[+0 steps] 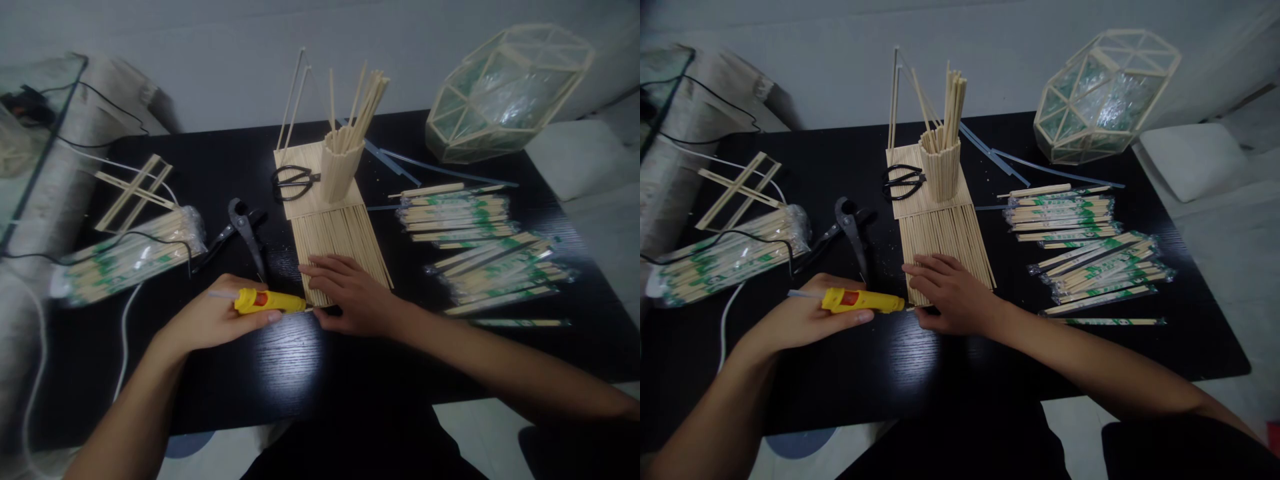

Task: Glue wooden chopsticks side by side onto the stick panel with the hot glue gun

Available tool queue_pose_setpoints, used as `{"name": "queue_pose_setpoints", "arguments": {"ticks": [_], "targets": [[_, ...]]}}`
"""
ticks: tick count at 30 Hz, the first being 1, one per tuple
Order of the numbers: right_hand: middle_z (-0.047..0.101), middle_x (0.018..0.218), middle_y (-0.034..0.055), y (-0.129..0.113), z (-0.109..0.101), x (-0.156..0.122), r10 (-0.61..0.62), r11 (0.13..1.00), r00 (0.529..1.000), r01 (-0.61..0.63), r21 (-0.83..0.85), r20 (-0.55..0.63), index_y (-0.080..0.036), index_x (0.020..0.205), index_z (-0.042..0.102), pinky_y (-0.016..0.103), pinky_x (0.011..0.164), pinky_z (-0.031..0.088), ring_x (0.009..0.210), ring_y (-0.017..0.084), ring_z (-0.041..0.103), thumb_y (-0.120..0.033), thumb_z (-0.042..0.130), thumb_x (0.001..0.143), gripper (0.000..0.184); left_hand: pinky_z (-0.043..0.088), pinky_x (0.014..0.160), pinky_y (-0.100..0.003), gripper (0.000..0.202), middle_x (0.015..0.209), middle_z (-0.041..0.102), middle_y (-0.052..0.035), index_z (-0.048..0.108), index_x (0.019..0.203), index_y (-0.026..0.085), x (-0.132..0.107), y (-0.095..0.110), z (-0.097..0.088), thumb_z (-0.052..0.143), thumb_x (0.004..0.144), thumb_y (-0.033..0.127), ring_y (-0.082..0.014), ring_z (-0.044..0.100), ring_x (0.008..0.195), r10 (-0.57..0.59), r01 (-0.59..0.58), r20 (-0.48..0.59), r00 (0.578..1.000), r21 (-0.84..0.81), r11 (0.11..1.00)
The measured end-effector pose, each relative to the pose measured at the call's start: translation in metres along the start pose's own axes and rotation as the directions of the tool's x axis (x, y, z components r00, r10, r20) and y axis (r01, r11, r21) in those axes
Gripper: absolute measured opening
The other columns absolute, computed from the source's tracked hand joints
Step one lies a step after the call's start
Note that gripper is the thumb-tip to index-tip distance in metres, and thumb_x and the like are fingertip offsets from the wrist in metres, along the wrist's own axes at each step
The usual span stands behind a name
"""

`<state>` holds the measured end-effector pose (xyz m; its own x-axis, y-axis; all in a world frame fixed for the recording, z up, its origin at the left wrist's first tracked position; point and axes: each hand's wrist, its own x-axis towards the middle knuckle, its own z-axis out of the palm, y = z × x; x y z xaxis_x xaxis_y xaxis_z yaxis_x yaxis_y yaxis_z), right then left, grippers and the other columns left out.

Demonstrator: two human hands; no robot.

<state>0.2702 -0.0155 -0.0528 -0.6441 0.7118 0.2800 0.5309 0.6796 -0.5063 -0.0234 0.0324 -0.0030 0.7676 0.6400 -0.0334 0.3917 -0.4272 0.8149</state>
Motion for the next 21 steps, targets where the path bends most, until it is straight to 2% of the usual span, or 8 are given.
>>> {"name": "queue_pose_setpoints", "arguments": {"ticks": [3,10,16,21], "targets": [[0.065,0.161,0.0137,-0.0002,-0.0002,-0.0001,0.007,1.000,1.000,-0.007,0.000,0.007,-0.021,0.128,0.067,0.056,0.130,0.045,0.158,0.032,0.052,-0.026,0.068,0.099,0.030,0.034,0.045,-0.021,0.040,0.060,0.054,0.0064,0.058,0.071,0.020,0.0005,0.0011,0.0003,0.076,0.103,0.038,-0.0078,0.048,0.048,-0.018,0.019,0.020,1.000,-0.017,1.000],[0.065,0.161,0.0138,-0.0002,0.0002,-0.0004,0.010,1.000,1.000,-0.010,0.006,0.006,-0.021,0.131,0.067,0.056,0.130,0.045,0.158,0.031,0.052,-0.027,0.067,0.100,0.031,0.042,0.048,-0.019,0.033,0.065,0.061,0.0047,0.067,0.077,0.020,-0.0017,-0.0024,0.0019,0.076,0.103,0.037,-0.0092,0.056,0.052,-0.062,0.061,-0.023,0.998,-0.036,0.997],[0.066,0.159,0.0143,0.0007,0.0011,-0.0006,-0.001,1.000,1.000,0.001,0.004,-0.014,-0.019,0.135,0.063,0.055,0.130,0.045,0.157,0.032,0.053,-0.026,0.066,0.100,0.035,0.043,0.048,-0.019,0.029,0.066,0.062,0.0050,0.070,0.079,0.019,-0.0026,-0.0028,0.0024,0.078,0.102,0.036,-0.0089,0.056,0.052,-0.063,0.061,-0.074,0.995,-0.028,0.998],[0.065,0.160,0.0138,0.0007,0.0012,-0.0001,0.006,1.000,1.000,-0.006,0.013,-0.006,-0.022,0.138,0.061,0.056,0.129,0.045,0.157,0.032,0.053,-0.027,0.066,0.100,0.038,0.043,0.051,-0.020,0.033,0.066,0.060,0.0046,0.066,0.077,0.020,-0.0020,-0.0043,0.0019,0.075,0.104,0.036,-0.0089,0.056,0.054,-0.032,0.032,-0.057,0.998,-0.001,0.999]]}}
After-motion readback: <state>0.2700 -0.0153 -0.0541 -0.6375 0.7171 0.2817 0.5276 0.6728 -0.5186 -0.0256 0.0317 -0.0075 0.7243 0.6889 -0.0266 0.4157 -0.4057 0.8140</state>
